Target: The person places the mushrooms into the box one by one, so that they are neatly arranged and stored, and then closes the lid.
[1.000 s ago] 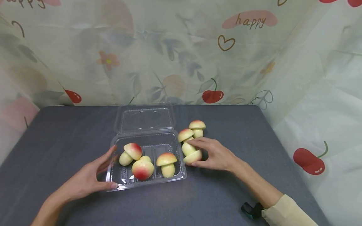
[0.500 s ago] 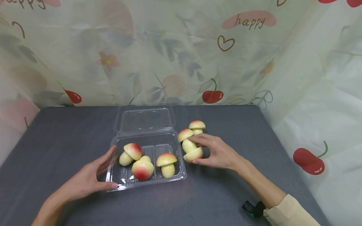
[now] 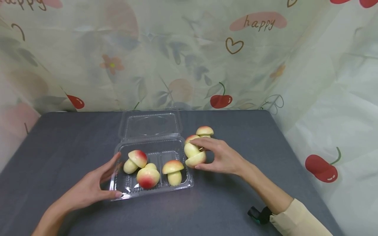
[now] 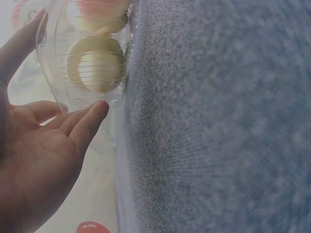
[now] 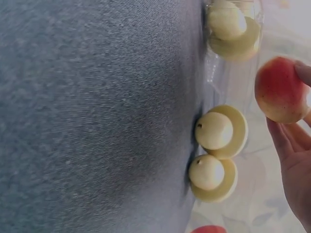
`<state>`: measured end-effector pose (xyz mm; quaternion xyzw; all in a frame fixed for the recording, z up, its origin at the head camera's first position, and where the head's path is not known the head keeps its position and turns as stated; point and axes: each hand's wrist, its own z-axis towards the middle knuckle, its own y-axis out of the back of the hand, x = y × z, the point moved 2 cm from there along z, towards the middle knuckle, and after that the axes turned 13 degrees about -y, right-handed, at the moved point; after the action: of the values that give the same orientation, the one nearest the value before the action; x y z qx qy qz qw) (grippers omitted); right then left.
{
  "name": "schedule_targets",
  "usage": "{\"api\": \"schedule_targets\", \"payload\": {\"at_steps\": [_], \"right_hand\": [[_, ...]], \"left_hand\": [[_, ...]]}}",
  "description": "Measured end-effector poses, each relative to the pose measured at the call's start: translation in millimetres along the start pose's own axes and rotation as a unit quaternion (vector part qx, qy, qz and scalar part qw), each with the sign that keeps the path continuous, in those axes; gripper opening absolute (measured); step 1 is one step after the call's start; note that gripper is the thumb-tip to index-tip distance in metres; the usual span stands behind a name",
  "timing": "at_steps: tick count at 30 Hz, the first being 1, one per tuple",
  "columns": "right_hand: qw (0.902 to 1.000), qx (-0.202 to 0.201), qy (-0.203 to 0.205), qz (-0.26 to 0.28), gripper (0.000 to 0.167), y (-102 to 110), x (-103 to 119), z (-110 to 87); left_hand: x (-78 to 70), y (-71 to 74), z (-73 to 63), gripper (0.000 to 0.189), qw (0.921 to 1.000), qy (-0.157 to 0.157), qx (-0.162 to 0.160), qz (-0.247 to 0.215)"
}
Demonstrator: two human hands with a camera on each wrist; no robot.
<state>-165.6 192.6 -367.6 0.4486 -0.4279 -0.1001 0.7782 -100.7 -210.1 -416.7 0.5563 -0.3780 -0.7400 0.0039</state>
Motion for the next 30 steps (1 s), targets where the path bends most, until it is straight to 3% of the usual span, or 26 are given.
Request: {"api": "schedule_targets", "payload": {"at_steps": [8, 22, 30], "right_hand": [[0.9994, 0.019, 0.004, 0.029, 0.063, -7, 10, 9.9], [0.9997, 0.026, -0.006, 0.003, 0.065, -16, 26, 24.4], [0.9999, 0.013, 0.004, -0.002, 0.063, -24, 34, 33.8]], "left_hand": [[1.3, 0.4, -0.8, 0.118, 1.0000, -0.009, 0.000, -0.001], [0.1, 1.8, -1.6, 0.116, 0.9993, -0.037, -0.004, 0.010], [-0.1, 2.1, -0.9, 0.118, 0.9995, -0.025, -0.002, 0.018]]}}
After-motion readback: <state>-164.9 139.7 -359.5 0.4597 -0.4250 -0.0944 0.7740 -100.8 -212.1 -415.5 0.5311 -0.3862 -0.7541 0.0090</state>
